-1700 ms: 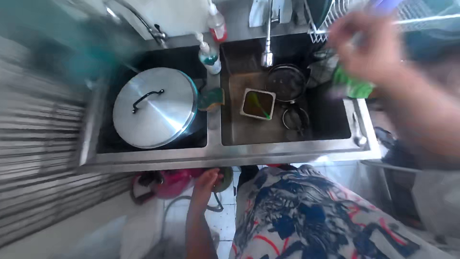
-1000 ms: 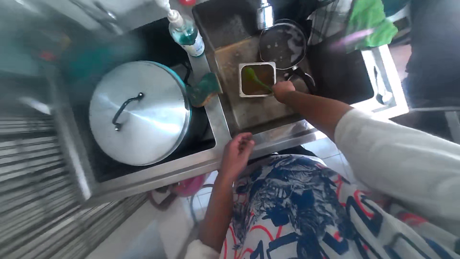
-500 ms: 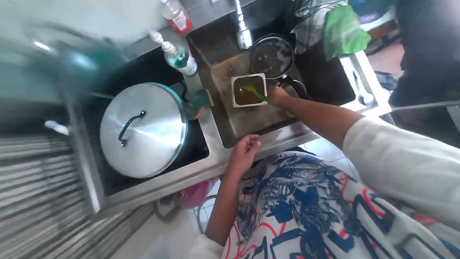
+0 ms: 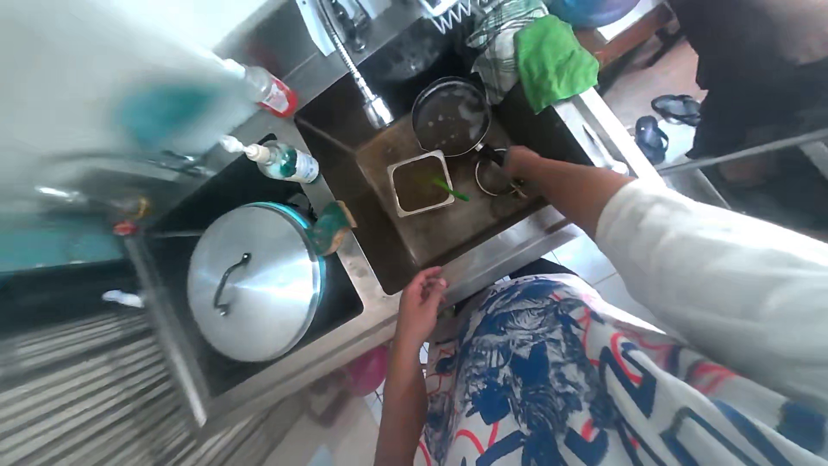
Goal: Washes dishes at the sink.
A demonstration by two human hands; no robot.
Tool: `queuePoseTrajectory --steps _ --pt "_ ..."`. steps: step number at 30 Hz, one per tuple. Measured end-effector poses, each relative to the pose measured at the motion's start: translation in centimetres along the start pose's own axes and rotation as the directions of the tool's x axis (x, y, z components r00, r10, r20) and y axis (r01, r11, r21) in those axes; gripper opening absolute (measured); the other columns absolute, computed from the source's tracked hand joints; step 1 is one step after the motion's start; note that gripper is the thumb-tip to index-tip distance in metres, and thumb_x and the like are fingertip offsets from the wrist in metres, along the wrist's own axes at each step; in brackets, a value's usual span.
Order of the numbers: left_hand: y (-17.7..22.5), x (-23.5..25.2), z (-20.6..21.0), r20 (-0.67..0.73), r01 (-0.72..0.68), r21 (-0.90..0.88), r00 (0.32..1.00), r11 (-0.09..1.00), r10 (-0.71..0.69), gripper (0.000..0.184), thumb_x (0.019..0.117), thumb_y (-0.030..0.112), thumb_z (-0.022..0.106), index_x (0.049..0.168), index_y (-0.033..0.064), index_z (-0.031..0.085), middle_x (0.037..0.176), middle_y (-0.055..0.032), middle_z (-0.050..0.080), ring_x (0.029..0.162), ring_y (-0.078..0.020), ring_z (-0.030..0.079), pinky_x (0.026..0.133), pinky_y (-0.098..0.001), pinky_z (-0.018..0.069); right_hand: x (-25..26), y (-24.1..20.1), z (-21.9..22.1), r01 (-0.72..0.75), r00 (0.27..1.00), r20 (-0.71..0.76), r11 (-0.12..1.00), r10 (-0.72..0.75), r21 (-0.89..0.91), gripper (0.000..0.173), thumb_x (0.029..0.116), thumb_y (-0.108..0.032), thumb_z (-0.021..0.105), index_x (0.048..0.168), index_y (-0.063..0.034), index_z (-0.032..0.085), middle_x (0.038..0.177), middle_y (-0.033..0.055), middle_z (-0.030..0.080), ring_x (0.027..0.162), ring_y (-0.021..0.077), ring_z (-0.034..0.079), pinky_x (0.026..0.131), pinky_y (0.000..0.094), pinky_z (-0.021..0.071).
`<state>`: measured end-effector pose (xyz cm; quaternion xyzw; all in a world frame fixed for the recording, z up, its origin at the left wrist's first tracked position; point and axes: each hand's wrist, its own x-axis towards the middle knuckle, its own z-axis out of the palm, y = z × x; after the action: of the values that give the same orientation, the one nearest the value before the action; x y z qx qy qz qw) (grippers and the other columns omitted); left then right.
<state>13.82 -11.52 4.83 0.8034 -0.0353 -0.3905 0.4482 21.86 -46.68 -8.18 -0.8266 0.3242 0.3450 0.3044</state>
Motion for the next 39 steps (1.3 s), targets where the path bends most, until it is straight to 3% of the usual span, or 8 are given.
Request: queuePoseTrajectory --steps 7,14,19,22,26,31,36,39 --pt "0.0 -2.3 1.3 -0.126 0.048 -0.055 0.990 0.997 -0.055 0.034 0.1038 0.015 0.053 0.133 -0.0018 0.059 0.106 -0.0075 0.072 0.076 -0.0078 0.066 0.066 -0.0233 0.0550 7.4 3.1 2.0 -0.044 0.973 0.227 0.997 0.028 0.067 0.045 0.1046 -0.019 0.056 0.136 0.0127 0.053 0.139 0.0325 0.055 0.132 0.0436 0.054 0.109 0.0599 0.0420" --pt "-0.5 -4.8 2.1 -0.179 0.111 -0.137 0.975 0.984 -0.135 0.036 0.1057 0.016 0.053 0.137 -0.0027 0.056 0.110 -0.0105 0.071 0.084 -0.0107 0.068 0.074 -0.0276 0.0567 16.7 6.8 6.6 0.083 0.985 0.145 0.995 -0.090 0.049 0.061 0.1041 -0.038 0.060 0.141 0.0098 0.052 0.142 0.0332 0.055 0.135 0.0458 0.053 0.113 0.0620 0.0406" --pt "-1.3 -5.0 1.7 -0.197 0.093 -0.202 0.971 0.975 -0.134 0.037 0.1063 0.017 0.052 0.137 -0.0023 0.057 0.111 -0.0131 0.070 0.088 -0.0143 0.069 0.081 -0.0318 0.0578 2.2 -4.9 1.0 0.249 0.969 0.119 0.863 -0.218 -0.439 0.044 0.0916 -0.025 0.076 0.112 0.0119 0.066 0.119 0.0350 0.065 0.117 0.0529 0.062 0.095 0.0744 0.0467" --pt "-2.7 -4.7 1.0 -0.183 0.103 -0.222 0.972 0.970 -0.145 0.037 0.1069 0.019 0.052 0.138 -0.0002 0.057 0.115 -0.0136 0.069 0.089 -0.0142 0.068 0.079 -0.0312 0.0564 -5.4 -13.4 1.3 0.624 0.776 0.174 0.702 -0.606 -0.344 0.026 0.0991 -0.021 0.068 0.110 0.0024 0.072 0.108 0.0296 0.070 0.106 0.0513 0.066 0.089 0.0750 0.0485" --pt "-4.1 -5.0 -0.7 -0.185 0.049 -0.267 0.978 0.962 -0.101 0.035 0.1062 0.015 0.053 0.137 -0.0016 0.057 0.114 -0.0136 0.068 0.088 -0.0131 0.066 0.079 -0.0299 0.0558 -11.8 -24.6 5.3 0.866 0.483 0.236 0.419 -0.843 -0.272 0.032 0.0991 -0.017 0.067 0.128 -0.0022 0.067 0.123 0.0240 0.069 0.116 0.0447 0.065 0.098 0.0670 0.0501" --pt "-7.3 -6.6 -3.7 -0.244 -0.040 -0.321 0.969 0.946 -0.042 0.034 0.1052 0.014 0.054 0.135 -0.0018 0.059 0.111 -0.0120 0.069 0.084 -0.0114 0.067 0.076 -0.0285 0.0570 -9.9 -32.0 11.4 0.840 0.417 0.372 0.195 -0.830 -0.507 0.046 0.0909 -0.018 0.078 0.131 -0.0001 0.064 0.146 0.0234 0.055 0.142 0.0457 0.044 0.110 0.0703 0.0377" --pt "-8.7 -8.0 -7.7 -0.290 -0.098 -0.293 0.957 0.951 0.009 0.032 0.1055 0.014 0.052 0.132 -0.0012 0.060 0.108 -0.0095 0.070 0.080 -0.0086 0.066 0.070 -0.0255 0.0558 -9.2 -32.5 11.2 0.791 0.561 0.277 0.406 -0.780 -0.458 0.060 0.0817 -0.026 0.087 0.131 -0.0027 0.062 0.129 0.0248 0.064 0.123 0.0456 0.060 0.100 0.0692 0.0470" --pt "-8.5 -8.2 -10.5 -0.328 -0.194 -0.235 0.938 0.952 0.110 0.034 0.1051 0.015 0.051 0.132 -0.0033 0.060 0.111 -0.0108 0.070 0.088 -0.0117 0.069 0.079 -0.0290 0.0585 -7.9 -28.4 8.9 0.649 0.718 0.197 0.744 -0.668 0.159 0.040 0.0894 -0.013 0.075 0.125 -0.0005 0.062 0.107 0.0186 0.069 0.092 0.0311 0.068 0.082 0.0531 0.0574"
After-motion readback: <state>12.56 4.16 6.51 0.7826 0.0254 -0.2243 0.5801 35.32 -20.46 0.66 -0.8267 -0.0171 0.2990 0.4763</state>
